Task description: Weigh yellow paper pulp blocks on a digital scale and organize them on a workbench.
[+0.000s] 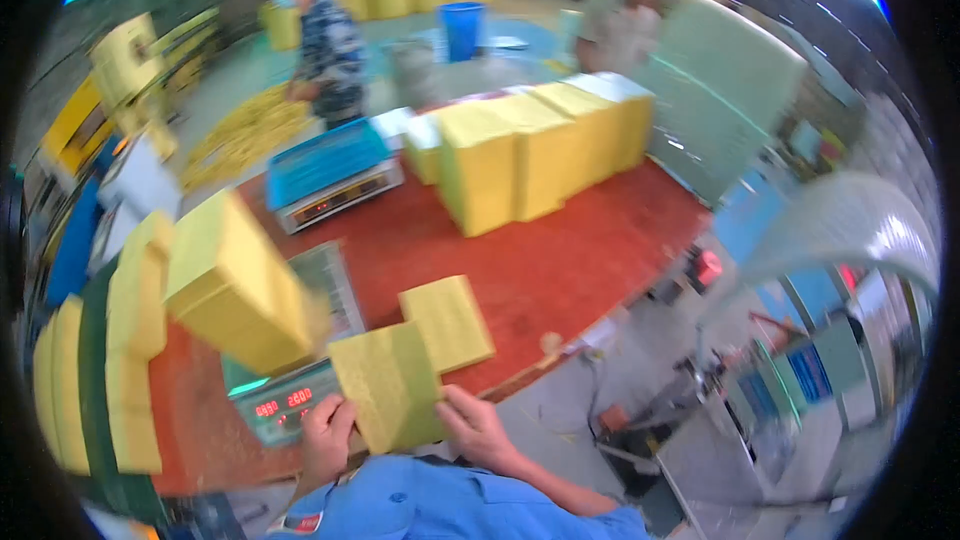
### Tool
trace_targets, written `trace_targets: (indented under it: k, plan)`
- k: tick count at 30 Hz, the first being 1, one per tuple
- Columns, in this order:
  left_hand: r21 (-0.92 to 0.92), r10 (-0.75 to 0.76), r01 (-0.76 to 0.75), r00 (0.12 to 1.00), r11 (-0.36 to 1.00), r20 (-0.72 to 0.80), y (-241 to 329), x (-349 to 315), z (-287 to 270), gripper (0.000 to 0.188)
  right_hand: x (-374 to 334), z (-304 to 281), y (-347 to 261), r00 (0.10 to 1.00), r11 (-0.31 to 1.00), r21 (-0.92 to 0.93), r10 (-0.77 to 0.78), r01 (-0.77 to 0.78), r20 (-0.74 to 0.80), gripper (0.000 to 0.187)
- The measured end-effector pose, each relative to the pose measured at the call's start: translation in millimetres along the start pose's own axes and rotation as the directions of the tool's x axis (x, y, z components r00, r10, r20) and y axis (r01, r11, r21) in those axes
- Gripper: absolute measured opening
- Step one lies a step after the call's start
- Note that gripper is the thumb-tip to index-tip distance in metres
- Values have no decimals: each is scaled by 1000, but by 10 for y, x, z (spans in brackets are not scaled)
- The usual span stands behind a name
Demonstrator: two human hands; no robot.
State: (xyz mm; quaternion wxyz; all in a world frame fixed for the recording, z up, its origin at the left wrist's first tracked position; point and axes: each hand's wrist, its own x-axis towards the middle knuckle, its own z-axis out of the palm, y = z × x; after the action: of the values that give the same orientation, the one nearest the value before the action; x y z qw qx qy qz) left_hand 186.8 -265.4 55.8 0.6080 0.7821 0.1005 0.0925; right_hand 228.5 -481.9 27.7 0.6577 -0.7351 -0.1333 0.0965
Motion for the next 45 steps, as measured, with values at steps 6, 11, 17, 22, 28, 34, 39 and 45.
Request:
trace_targets:
  k: [6,11,17,22,28,34,39,45]
  plan:
    - [203,429,-415,903,887,-31,895,408,-1128,20,805,383,-1185,837,799,-274,-544,535,47,12]
    - [84,310,-299,934,951,-177,1323,1357,-1976,29,1837,1207,-1993,855,855,-43,-519,517,-31,45]
    - [20,63,-64,997,998,34,825,2015,-2480,24,2489,1582,-1785,896,889,-110,-440,445,62,43]
    - [-57,46,-41,994,998,99,723,2055,-2461,25,2516,1612,-1646,922,912,-137,-383,387,57,34]
    - [-105,62,-51,992,993,112,645,2104,-2432,25,2548,1630,-1551,893,879,-194,-449,435,-32,33]
    - [-124,72,-65,996,990,48,598,1998,-2348,25,2496,1693,-1461,909,905,-162,-409,393,-84,28]
    - [-124,190,-206,973,971,-128,541,1668,-2270,27,2272,1678,-1416,837,864,9,-484,503,-255,16]
    - [-294,382,-490,853,821,-355,84,468,-2237,34,1297,1449,-1105,865,867,169,-413,470,-286,16]
